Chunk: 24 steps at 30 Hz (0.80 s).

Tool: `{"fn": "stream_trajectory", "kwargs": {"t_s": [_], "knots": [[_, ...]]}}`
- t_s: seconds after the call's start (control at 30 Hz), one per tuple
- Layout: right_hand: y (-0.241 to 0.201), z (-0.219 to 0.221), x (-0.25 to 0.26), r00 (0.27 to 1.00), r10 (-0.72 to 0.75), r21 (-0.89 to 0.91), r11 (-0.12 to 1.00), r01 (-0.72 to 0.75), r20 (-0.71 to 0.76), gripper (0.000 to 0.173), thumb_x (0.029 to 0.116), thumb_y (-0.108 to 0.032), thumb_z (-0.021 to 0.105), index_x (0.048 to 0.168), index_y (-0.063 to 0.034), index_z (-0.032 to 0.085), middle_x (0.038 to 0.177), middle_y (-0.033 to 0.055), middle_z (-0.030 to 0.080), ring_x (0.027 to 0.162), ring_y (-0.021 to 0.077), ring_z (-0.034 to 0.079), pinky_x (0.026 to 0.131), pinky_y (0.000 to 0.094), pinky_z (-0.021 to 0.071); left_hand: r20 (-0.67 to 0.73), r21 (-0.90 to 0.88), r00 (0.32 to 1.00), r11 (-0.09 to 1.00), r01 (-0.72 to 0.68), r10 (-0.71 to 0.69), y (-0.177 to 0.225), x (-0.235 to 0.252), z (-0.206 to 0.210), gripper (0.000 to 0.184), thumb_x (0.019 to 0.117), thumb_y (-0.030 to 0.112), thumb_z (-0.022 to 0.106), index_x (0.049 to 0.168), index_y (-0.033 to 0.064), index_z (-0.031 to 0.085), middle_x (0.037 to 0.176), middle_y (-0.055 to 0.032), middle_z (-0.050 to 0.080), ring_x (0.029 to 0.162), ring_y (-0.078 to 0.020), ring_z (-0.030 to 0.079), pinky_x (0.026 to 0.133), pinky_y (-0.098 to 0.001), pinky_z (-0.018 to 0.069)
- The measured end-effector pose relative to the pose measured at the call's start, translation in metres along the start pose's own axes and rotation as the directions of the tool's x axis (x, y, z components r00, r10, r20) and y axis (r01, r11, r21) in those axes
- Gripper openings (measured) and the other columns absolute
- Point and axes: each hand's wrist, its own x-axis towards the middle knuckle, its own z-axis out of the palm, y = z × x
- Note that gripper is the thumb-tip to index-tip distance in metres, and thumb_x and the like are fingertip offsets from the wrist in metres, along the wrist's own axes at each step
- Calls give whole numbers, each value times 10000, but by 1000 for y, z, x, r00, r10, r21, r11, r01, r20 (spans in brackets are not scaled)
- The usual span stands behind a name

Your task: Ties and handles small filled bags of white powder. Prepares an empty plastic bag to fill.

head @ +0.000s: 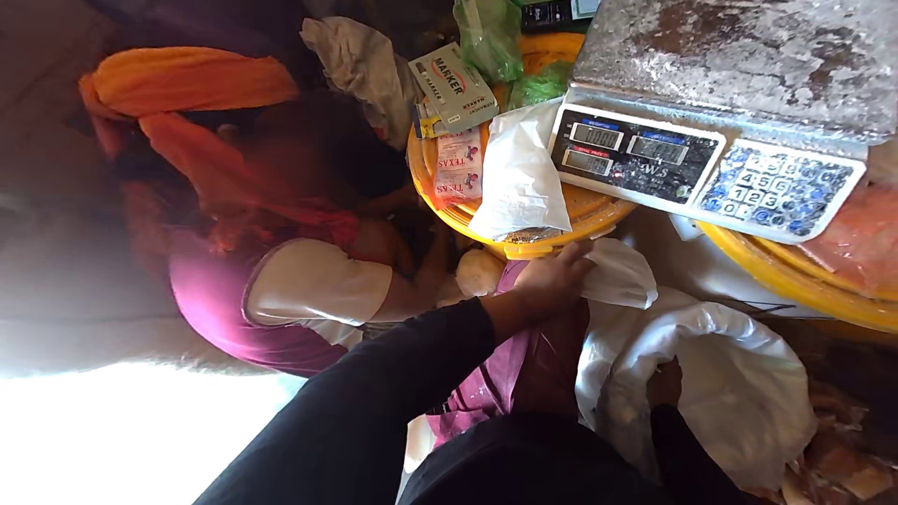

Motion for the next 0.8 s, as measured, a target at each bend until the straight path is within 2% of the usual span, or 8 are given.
{"fn": "stream_trajectory", "kwargs": {"t_s": [0.1, 0.23, 0.33, 0.4, 0.47, 0.6, 0.67, 0.8], "knots": [[3, 0, 8, 991, 80, 112, 991, -68, -105, 539, 1036, -80, 559, 1530, 43, 381, 1440, 300, 519, 1349, 411, 509, 1155, 521, 377, 8, 29, 1000, 999, -13, 13, -1, 1, 3, 323, 1016, 98, 484, 1276, 39, 666, 1477, -165, 554, 1124, -389, 677, 845, -560, 557], [-7, -19, 21, 969, 95, 156, 986, -60, -229, 521, 1072, -153, 512, 1521, 71, 371, 1464, 309, 495, 1373, 402, 492, 1170, 489, 371, -46, 54, 999, 998, -21, 23, -5, -1, 7, 263, 997, 85, 547, 1204, 46, 703, 1458, -157, 568, 1039, -383, 703, 761, -557, 576], [-27, -47, 18, 946, 183, 186, 973, -135, -268, 463, 1084, -168, 487, 1438, 128, 448, 1444, 329, 501, 1377, 403, 484, 1177, 460, 364, -89, 88, 996, 996, 6, 2, -8, -6, 16, 262, 956, 98, 633, 1203, 63, 715, 1453, -180, 568, 985, -416, 714, 720, -583, 577], [-33, -61, 18, 918, 294, 240, 943, -232, -267, 402, 1087, -157, 477, 1382, 113, 516, 1397, 315, 548, 1330, 392, 527, 1136, 458, 408, -139, 89, 990, 996, -1, 13, -9, -8, 20, 220, 950, 104, 643, 1137, 19, 721, 1415, -224, 582, 976, -451, 705, 716, -617, 564], [-19, -66, 23, 890, 356, 251, 924, -290, -284, 397, 1082, -179, 490, 1370, 86, 554, 1399, 306, 557, 1337, 407, 524, 1137, 494, 407, -199, 104, 979, 994, -25, 45, -13, -8, 24, 199, 966, 139, 619, 1061, -9, 711, 1382, -258, 590, 953, -478, 699, 687, -645, 548], [0, -65, 34, 840, 470, 350, 861, -368, -271, 466, 1056, -253, 563, 1388, 74, 541, 1404, 292, 561, 1360, 398, 508, 1153, 506, 386, -230, 102, 969, 992, -70, 92, -13, -9, 24, 284, 995, 148, 555, 1086, -100, 660, 1336, -382, 549, 1043, -583, 626, 779, -700, 491], [6, -62, 39, 831, 480, 417, 841, -345, -280, 476, 1028, -242, 615, 1369, 83, 553, 1379, 287, 580, 1345, 384, 521, 1145, 499, 392, -249, 111, 961, 989, -96, 121, -12, -8, 25, 273, 993, 116, 538, 1075, -118, 651, 1310, -397, 547, 1105, -576, 601, 851, -667, 486], [7, -62, 39, 858, 410, 340, 890, -304, -309, 483, 1020, -218, 623, 1382, 91, 544, 1406, 289, 564, 1386, 379, 489, 1177, 489, 356, -258, 127, 959, 988, -86, 117, -12, -7, 26, 270, 1002, 105, 507, 1043, -117, 654, 1296, -400, 546, 1099, -567, 595, 832, -654, 483]]}}
